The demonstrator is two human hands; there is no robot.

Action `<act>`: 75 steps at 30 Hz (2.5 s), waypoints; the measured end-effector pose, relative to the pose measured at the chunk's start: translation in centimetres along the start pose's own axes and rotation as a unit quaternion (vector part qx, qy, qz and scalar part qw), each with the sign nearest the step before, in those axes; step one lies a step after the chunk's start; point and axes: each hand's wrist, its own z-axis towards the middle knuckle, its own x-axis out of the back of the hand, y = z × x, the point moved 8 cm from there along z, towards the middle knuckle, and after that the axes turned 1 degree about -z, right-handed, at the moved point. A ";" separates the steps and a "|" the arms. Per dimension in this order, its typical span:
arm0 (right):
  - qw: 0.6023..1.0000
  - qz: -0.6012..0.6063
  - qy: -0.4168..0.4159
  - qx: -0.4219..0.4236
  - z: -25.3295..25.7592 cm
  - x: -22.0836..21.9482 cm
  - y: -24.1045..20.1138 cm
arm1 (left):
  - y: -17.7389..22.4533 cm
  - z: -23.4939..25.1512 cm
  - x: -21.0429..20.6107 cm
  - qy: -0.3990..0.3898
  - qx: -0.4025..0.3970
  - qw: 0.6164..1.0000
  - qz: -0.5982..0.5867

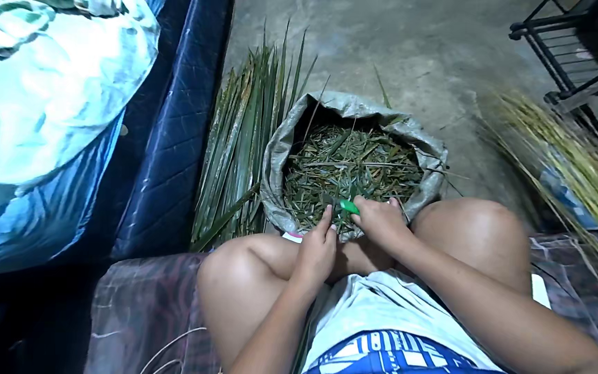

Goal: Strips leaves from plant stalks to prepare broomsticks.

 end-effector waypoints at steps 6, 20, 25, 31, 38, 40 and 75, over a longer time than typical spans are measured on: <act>0.992 0.062 0.067 -0.085 1.7 2.7 3.6 | 0.4 -0.4 -0.6 -0.017 -0.025 0.999 -0.038; 0.996 0.054 -0.063 0.029 -1.2 -1.8 -0.5 | -0.3 0.2 0.0 0.011 0.005 1.000 -0.004; 0.999 -0.005 0.033 -0.011 0.6 0.8 0.4 | 0.6 0.1 -0.3 0.008 -0.029 0.999 -0.022; 0.997 0.013 0.063 -0.040 1.1 1.6 0.9 | 0.8 -0.3 -0.1 0.015 -0.057 0.997 -0.050; 0.993 0.116 0.031 -0.022 1.6 1.9 3.1 | 0.5 -0.5 -0.4 0.004 -0.055 0.994 -0.091; 0.989 0.140 -0.024 0.030 0.4 0.0 1.6 | 0.5 -0.4 0.0 0.008 -0.040 0.993 -0.112; 0.996 0.089 0.011 0.029 -0.2 1.1 1.4 | 0.7 -0.9 -0.2 -0.011 -0.051 0.968 -0.245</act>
